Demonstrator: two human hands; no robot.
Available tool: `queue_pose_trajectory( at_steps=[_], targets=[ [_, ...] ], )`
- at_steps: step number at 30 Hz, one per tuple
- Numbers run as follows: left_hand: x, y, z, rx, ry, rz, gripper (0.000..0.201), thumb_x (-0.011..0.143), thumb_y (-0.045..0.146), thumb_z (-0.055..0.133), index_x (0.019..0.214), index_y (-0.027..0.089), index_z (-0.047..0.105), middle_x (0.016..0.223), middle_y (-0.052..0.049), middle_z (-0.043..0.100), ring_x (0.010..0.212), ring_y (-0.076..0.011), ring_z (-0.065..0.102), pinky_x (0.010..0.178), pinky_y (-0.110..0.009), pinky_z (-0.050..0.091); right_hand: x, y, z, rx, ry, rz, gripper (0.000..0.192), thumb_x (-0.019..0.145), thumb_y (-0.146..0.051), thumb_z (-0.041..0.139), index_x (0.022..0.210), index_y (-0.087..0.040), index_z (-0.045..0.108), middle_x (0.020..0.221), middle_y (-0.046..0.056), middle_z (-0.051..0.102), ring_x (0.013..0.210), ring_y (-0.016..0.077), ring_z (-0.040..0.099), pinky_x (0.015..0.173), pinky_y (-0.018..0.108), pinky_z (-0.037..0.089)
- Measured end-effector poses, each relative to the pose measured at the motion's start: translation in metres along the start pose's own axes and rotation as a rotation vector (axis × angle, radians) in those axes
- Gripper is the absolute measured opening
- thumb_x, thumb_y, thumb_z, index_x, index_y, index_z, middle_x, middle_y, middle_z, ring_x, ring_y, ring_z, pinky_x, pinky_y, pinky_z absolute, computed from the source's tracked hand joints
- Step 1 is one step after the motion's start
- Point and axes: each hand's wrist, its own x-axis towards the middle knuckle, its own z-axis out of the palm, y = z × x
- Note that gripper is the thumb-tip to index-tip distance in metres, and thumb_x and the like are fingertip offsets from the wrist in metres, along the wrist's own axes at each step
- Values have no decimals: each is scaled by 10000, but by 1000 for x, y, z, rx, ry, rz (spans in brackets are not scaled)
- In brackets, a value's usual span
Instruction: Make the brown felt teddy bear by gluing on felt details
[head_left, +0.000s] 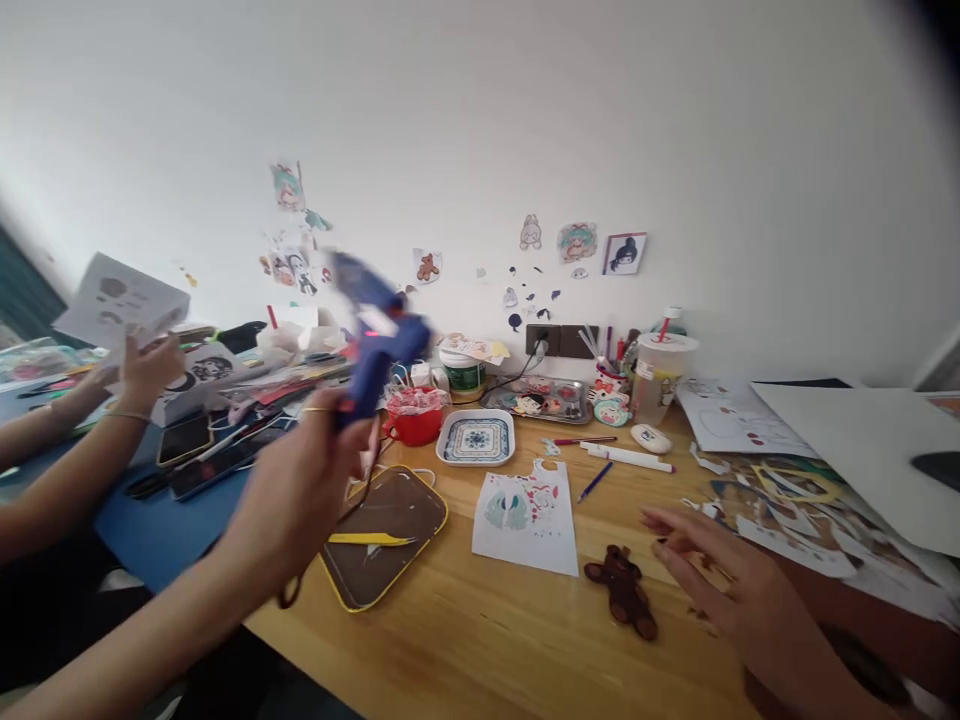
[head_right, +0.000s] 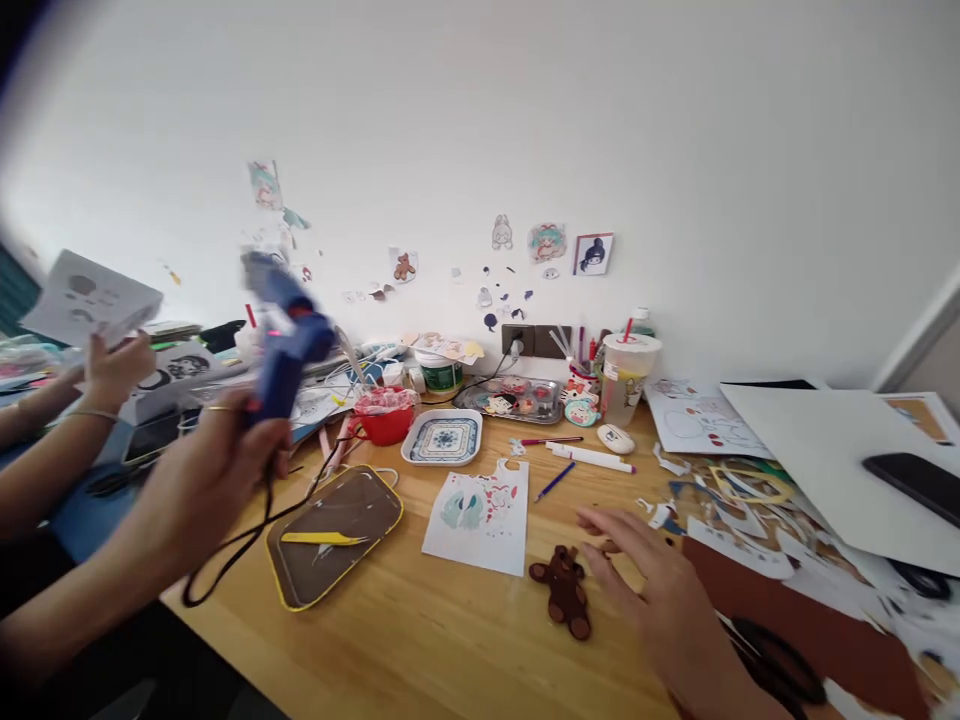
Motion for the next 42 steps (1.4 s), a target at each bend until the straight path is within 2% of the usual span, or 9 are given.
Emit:
queue_pose_trajectory(
  at_steps=[4,8,11,15,18,21,25,36,42],
  targets=[
    [-27,89,49,-79,-209,350,256,836,402,352,991,215,430,570,14,592,484,-195,566,430,-259,351,20,-53,-6,655,-128,155,438,826,-425,469,1228,-256,430,1178,84,526,1056,222,505,832,363,475],
    [-41,130,97,-217,-263,668,361,845,411,384,1139,205,349,837,-58,654,672,-232,628,519,-305,434,36,-70,0,1093,-31,202,358,821,-464,460,1107,-264,538,1152,63,549,1075,238,484,903,406,408],
    [-38,131,120,-386,-225,718,401,831,355,448,1177,205,312,936,-76,626,741,-196,614,599,-307,473,43,-61,3,1156,191,290,254,835,-386,472,981,-230,609,979,61,624,966,226,551,869,412,425],
    [-34,109,140,-489,69,852,307,830,210,460,1121,166,372,1042,-124,566,928,-195,532,781,-361,440,52,-41,-5,1083,429,223,190,819,-339,510,949,-235,601,872,22,626,932,200,552,860,386,422],
    [-36,90,155,-440,-132,960,132,841,154,420,931,199,506,845,-36,618,786,-153,544,690,-284,447,61,-28,-16,1001,570,190,148,787,-291,558,928,-254,580,814,-15,594,931,173,533,871,354,404],
    [-37,80,173,-382,-331,967,155,845,153,420,850,201,568,796,-12,635,719,-126,567,631,-225,450,68,-15,-25,923,573,198,186,751,-267,591,935,-256,573,737,-30,549,827,158,545,785,332,441],
    [-33,86,190,-341,-419,912,146,830,169,461,825,185,606,801,-15,655,747,-129,583,662,-213,455,70,4,-30,772,562,208,144,718,-294,618,847,-238,590,772,-9,554,757,163,548,683,314,465],
    [-15,114,198,-152,-556,1121,188,824,195,461,708,186,609,712,-25,634,722,-171,518,587,-251,379,60,39,-29,453,556,206,135,719,-328,625,828,-253,598,883,-4,576,820,176,554,782,349,449],
    [-11,121,197,-71,-568,1233,145,795,167,507,670,170,580,667,-35,623,715,-186,507,522,-258,321,54,35,-31,418,512,233,143,728,-325,626,841,-243,595,765,-12,590,702,156,569,662,297,483]
  ],
)
